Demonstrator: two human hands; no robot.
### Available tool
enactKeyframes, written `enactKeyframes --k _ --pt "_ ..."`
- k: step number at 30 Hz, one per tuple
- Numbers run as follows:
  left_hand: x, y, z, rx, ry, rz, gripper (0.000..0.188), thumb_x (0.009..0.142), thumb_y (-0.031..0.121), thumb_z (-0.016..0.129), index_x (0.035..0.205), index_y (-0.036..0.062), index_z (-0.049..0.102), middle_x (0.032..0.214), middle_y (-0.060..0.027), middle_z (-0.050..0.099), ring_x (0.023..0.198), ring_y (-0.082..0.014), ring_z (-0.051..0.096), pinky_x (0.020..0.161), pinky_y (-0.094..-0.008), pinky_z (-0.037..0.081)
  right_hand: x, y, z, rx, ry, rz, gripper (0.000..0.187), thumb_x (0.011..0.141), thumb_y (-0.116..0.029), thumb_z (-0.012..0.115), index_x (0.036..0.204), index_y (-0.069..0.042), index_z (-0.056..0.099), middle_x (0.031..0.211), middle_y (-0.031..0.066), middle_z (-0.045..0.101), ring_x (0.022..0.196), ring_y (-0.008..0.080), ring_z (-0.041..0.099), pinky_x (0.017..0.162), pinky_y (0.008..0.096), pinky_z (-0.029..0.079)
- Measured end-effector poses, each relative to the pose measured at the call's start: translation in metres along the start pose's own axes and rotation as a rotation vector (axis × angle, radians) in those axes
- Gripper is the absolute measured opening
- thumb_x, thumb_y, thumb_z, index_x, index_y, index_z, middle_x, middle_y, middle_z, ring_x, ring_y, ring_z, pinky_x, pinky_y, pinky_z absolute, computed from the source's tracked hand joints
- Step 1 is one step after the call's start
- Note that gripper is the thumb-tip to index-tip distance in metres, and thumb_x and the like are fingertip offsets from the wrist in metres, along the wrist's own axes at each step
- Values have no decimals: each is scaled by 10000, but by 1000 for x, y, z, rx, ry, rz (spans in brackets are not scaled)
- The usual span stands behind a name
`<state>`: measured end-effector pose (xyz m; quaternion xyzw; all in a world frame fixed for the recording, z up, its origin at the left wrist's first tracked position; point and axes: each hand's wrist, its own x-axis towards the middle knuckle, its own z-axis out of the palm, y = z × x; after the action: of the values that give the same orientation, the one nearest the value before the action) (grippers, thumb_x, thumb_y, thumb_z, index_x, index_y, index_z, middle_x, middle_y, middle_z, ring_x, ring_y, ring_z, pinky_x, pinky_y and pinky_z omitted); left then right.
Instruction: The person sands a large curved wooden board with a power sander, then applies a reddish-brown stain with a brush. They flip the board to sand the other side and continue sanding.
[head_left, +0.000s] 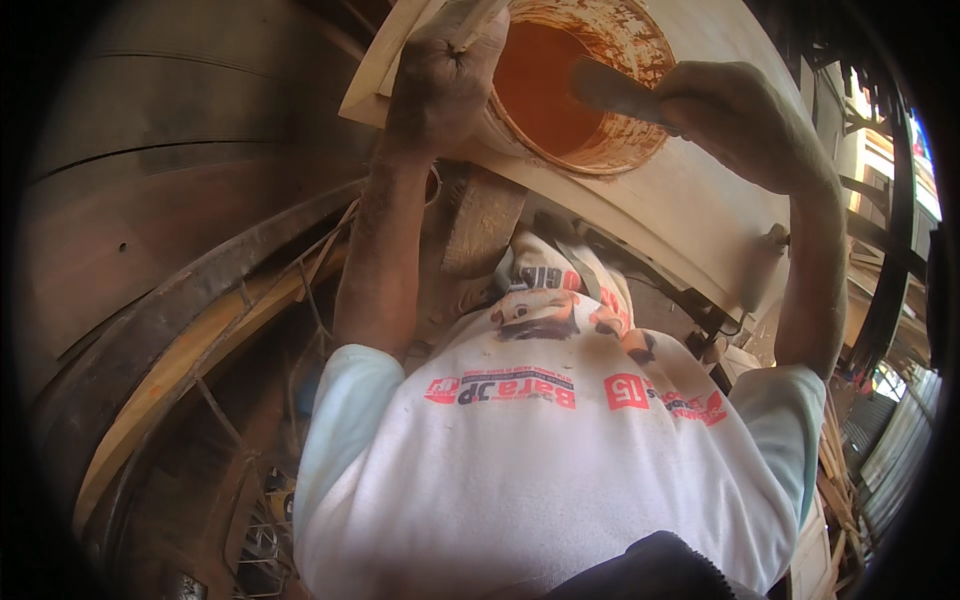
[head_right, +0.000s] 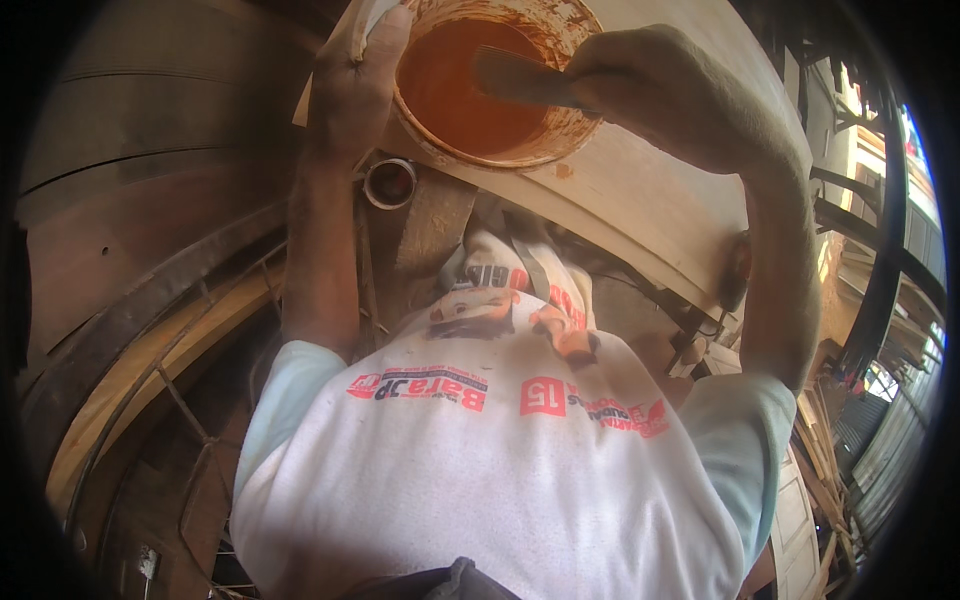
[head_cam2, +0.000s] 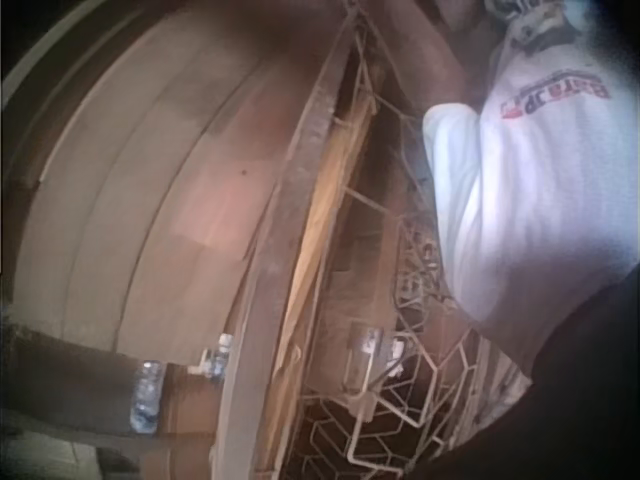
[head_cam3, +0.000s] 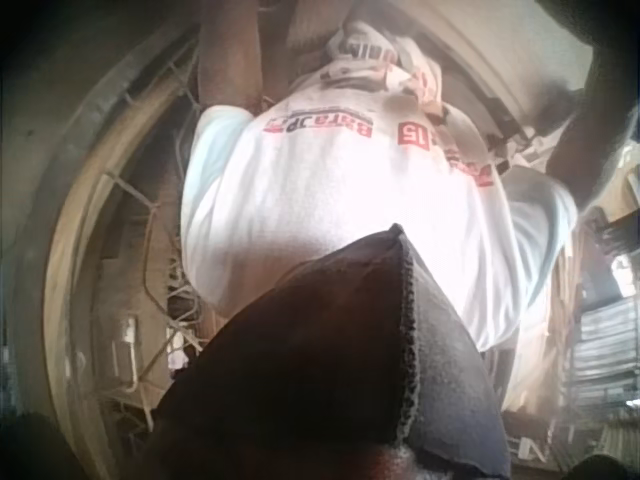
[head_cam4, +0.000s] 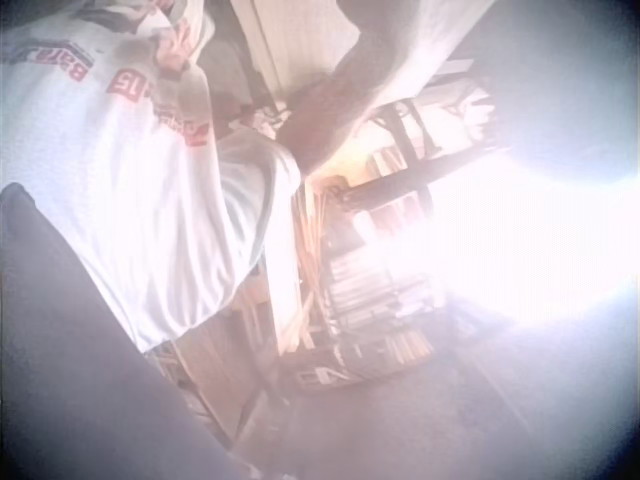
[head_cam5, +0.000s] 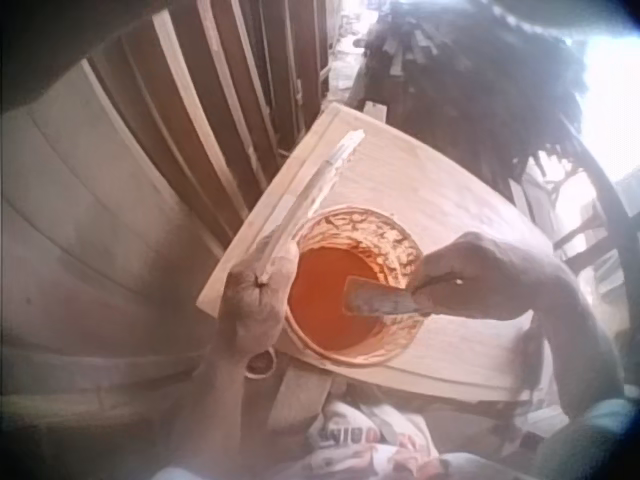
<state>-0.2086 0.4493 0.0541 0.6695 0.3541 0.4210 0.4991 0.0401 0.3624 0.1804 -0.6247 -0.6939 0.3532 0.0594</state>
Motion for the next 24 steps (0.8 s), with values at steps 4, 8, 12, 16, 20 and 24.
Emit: enactKeyframes --k 4,8,12,16,20,24 --pt "7 -6 9 -114 42 66 344 1072 163 517 1342 -24 619 1267 -124 688 1187 -191 618 1017 -333 482 -24 5 1 137 34 188 172 993 -151 582 1047 -33 696 706 9 622 565 55 519 522 271 431" --pt "6 -11 2 -116 11 32 383 1084 199 505 1357 -52 600 1315 -112 667 1221 -199 602 1049 -336 468 -58 47 35 631 130 186 209 1020 -151 575 1128 2 667 747 35 647 535 48 526 481 229 422" --pt "6 -17 -4 -97 52 37 396 1078 197 518 1382 -48 582 1349 -102 648 1234 -198 595 1059 -345 469 -87 79 111 935 405 105 278 1015 -151 611 1205 45 665 864 78 700 674 94 629 541 235 485" --pt "9 -17 -4 -112 80 -3 401 1072 193 530 1399 -37 572 1360 -99 639 1239 -194 589 1069 -342 461 -100 89 169 1020 443 498 311 1010 -137 628 1274 21 676 939 86 719 810 129 676 705 278 539" --pt "13 -19 -2 -152 68 -18 415 1071 199 535 1417 -27 559 1378 -94 625 1251 -191 579 1078 -343 455 -89 111 239 849 600 527 324 1004 -148 641 1293 -6 686 1011 80 731 880 134 677 799 302 543" --pt "16 -17 -1 -156 67 -26 428 1071 207 534 1429 -26 548 1392 -94 615 1265 -191 570 1085 -346 451 -79 101 251 559 678 471 319 990 -111 634 1300 -70 695 1032 109 731 881 170 687 800 313 543"
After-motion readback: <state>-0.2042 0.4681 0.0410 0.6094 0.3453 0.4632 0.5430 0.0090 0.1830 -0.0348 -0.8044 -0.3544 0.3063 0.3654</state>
